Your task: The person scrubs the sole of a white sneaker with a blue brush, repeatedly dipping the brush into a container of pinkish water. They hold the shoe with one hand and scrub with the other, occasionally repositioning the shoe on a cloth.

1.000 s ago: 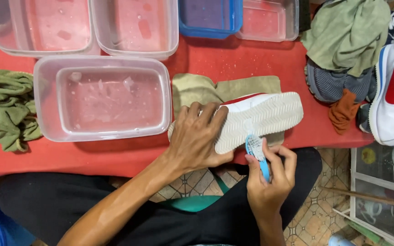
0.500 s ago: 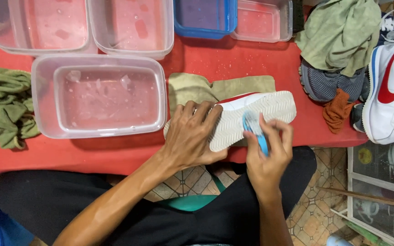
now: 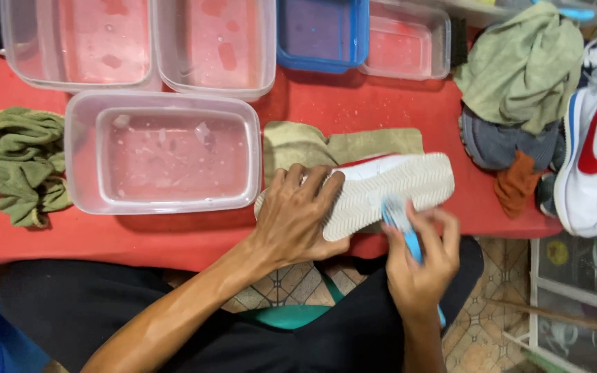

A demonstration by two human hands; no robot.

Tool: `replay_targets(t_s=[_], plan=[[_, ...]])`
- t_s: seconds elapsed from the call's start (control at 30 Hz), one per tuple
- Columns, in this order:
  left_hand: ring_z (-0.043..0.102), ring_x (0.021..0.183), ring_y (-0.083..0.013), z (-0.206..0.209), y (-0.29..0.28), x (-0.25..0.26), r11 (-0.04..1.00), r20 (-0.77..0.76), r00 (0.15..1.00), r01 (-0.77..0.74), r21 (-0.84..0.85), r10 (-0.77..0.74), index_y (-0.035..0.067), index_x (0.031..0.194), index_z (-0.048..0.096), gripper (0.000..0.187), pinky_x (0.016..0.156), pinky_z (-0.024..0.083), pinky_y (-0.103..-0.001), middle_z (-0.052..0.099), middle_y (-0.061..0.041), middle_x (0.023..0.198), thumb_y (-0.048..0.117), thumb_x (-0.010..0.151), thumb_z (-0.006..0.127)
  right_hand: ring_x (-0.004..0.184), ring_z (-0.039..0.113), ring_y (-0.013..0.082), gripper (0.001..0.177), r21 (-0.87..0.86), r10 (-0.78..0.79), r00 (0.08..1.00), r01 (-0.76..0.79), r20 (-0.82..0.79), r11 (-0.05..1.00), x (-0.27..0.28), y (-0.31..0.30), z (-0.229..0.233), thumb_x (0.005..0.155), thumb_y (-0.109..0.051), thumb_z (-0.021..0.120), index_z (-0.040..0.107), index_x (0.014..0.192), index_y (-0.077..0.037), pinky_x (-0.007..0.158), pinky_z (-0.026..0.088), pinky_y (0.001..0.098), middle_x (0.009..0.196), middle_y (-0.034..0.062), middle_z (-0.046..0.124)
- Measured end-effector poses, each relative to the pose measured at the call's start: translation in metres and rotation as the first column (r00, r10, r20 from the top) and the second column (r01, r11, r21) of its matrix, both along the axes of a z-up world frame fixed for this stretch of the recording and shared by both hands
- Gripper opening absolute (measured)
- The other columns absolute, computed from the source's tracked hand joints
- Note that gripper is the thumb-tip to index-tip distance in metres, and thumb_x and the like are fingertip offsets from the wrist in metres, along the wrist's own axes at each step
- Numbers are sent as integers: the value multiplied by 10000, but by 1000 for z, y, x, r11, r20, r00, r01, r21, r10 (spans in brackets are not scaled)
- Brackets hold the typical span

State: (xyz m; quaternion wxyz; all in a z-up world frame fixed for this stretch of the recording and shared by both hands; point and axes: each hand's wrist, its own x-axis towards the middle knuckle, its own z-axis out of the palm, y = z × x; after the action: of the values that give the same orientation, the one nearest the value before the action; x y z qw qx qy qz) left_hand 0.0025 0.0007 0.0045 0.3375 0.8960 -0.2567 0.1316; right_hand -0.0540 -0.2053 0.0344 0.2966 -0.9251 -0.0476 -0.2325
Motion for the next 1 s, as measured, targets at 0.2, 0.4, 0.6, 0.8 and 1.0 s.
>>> replay_targets(t_s=[0.2, 0.4, 0.6, 0.8, 1.0], plan=[[616, 857, -373, -1, -3, 1, 1000, -31, 999, 14, 8, -14, 34, 1196, 621, 821, 681, 445, -476, 657, -192, 1104, 681, 691, 661, 980, 602, 302, 320, 26, -6, 999, 7, -42, 1000, -11, 9, 14, 909, -47, 811, 700, 1187, 68, 844, 514, 382, 1075, 167, 541], [574, 868, -344, -9, -4, -6, 995, 44, 999, -11, 100, 6, 44, 1216, 579, 856, 676, 425, -471, 629, -176, 1164, 748, 728, 583, 1035, 554, 267, 321, 75, -13, 999, 16, -36, 997, -3, 22, 9, 929, 54, 778, 669, 1229, 87, 921, 583, 373, 1100, 168, 485], [566, 844, -354, -5, -2, -7, 995, 53, 999, -15, 94, 10, 41, 1180, 586, 825, 670, 410, -473, 632, -167, 1141, 729, 725, 581, 983, 562, 262, 273, 57, -22, 1000, 21, 13, 998, -21, 26, 2, 939, 33, 755, 659, 1185, 102, 986, 593, 414, 1086, 176, 478], [649, 868, -379, -2, -1, -3, 1000, 17, 1000, -15, -12, 15, 51, 1194, 651, 827, 684, 485, -458, 661, -169, 1028, 683, 669, 745, 983, 617, 319, 346, 56, -41, 999, 39, 34, 998, -3, 17, 2, 890, -60, 843, 728, 1201, 39, 891, 503, 425, 1064, 148, 550], [661, 927, -369, -9, -4, -8, 999, 86, 996, -20, 32, 18, 60, 1190, 648, 791, 711, 491, -456, 660, -153, 1049, 693, 717, 688, 992, 634, 320, 357, 7, -30, 999, 30, 12, 1000, 11, 23, 8, 904, -87, 836, 730, 1221, 40, 867, 528, 389, 1071, 150, 554]])
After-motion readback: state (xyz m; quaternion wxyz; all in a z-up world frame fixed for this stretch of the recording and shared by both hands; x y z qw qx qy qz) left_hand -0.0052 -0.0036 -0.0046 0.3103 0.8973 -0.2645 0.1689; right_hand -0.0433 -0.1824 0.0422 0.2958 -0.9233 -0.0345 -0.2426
